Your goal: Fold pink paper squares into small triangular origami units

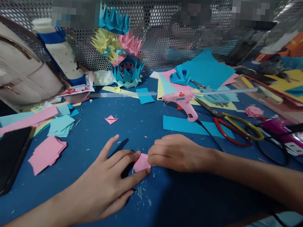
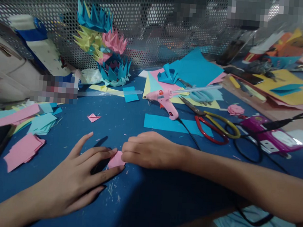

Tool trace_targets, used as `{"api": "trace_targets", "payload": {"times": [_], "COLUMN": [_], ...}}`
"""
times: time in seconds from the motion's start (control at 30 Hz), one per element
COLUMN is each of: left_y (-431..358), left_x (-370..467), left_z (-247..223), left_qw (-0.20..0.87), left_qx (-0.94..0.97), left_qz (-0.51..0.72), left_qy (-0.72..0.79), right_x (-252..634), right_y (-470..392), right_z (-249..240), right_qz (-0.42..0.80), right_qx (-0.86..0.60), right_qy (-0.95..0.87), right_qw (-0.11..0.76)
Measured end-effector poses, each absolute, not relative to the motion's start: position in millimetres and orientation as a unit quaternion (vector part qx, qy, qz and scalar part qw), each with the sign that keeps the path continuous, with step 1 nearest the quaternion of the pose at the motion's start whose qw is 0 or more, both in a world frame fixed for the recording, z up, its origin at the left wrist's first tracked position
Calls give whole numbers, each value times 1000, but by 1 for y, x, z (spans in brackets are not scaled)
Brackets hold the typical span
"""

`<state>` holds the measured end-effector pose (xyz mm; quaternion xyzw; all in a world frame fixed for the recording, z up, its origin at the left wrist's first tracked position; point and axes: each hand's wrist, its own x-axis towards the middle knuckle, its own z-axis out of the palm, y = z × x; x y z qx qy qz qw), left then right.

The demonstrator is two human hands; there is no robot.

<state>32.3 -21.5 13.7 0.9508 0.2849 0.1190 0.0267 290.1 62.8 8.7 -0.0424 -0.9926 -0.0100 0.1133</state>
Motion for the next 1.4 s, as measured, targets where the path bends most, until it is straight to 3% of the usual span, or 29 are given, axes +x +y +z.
{"api": "trace_targets", "payload": {"times": [0.13,0.43,0.6,0.97,1.23,1.4], "left_y": [-21,-22,-23,-21,-21,-22], "left_x": [32,33,33,32,32,32], "left_z": [12,14,13,13,11,11], "left_qw": [27,27,24,27,37,41], "left_qx": [950,949,949,948,947,945], "left_qz": [118,118,116,119,116,125], "left_qy": [289,292,293,293,296,300], "right_x": [282,286,290,300,298,294], "right_y": [61,58,56,63,66,59], "right_z": [7,8,4,2,1,3], "right_qz": [51,223,181,127,158,188], "right_qx": [-96,-168,-133,-78,-123,-132], "right_qy": [-991,-949,-954,-969,-955,-957], "right_qw": [80,145,199,197,217,179]}}
